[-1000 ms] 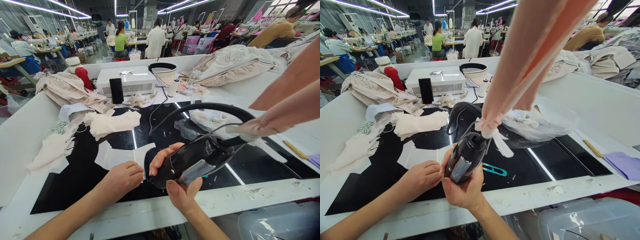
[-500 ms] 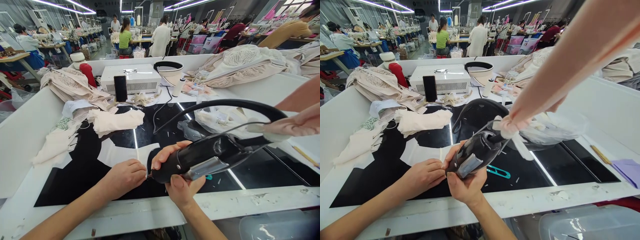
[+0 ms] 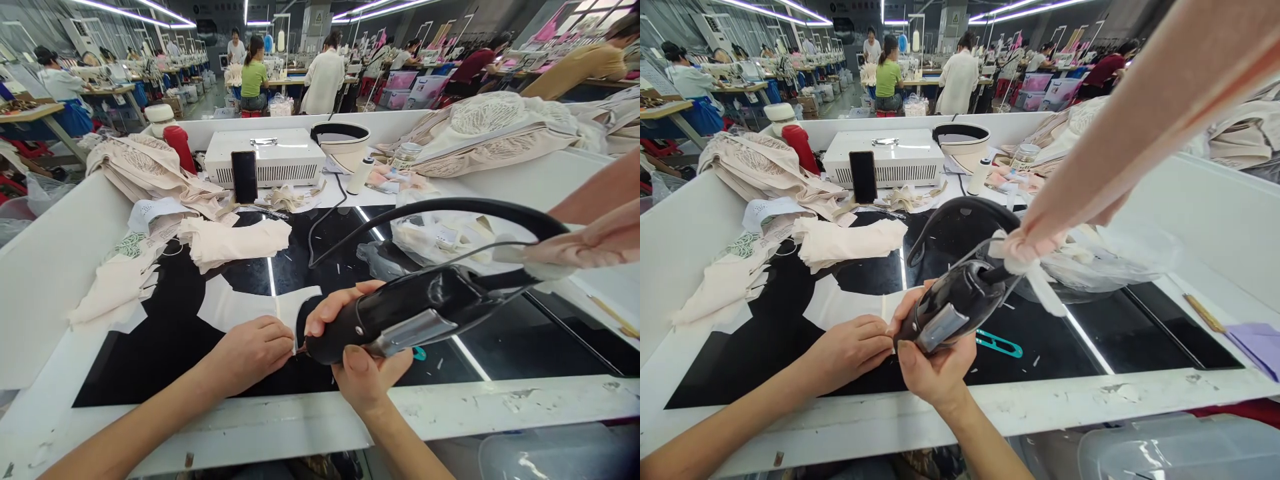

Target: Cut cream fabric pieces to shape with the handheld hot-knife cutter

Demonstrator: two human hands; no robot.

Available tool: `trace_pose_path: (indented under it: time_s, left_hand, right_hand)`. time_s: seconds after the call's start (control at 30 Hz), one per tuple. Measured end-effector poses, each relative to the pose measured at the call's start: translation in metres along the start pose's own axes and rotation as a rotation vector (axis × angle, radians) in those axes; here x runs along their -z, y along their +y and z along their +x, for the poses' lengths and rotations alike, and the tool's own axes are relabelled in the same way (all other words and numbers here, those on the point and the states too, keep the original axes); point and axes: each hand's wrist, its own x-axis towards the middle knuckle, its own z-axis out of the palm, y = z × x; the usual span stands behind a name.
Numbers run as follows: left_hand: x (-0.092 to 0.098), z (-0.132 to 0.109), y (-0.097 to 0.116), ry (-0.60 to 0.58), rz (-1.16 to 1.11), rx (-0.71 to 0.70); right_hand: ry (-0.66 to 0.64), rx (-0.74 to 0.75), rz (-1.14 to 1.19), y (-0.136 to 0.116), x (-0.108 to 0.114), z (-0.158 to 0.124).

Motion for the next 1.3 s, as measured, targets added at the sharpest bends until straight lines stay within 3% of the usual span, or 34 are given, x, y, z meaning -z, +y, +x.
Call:
trace_pose_path:
  time_s: [0.23, 0.47, 0.77, 1.0, 1.3]
  left_hand:
    - [-0.001, -0.001, 0.0, -0.035, -0.023, 0.037]
    - [-0.003, 0.002, 0.001, 0.044, 0.019, -0.001]
    - [-0.001, 0.001, 0.001, 0.056, -0.023, 0.01]
    - [-0.001, -0.002, -0.001, 0.016, -0.029, -0.02]
    - [-0.005, -0.015, -0.008, -0.02, 0.154, -0.091]
  right_hand:
    - [0.021, -0.002, -0.021, 0.0, 0.002, -0.002]
    - [0.007, 0.021, 0.007, -0.003, 0.0, -0.001]
    - [-0.002, 0.067, 0.059, 0.001, -0.004, 0.001]
    - [0.0, 0.054, 0.048, 0.004, -0.002, 0.0]
    - [-0.013, 0.05, 0.072, 0.002, 0.0, -0.001]
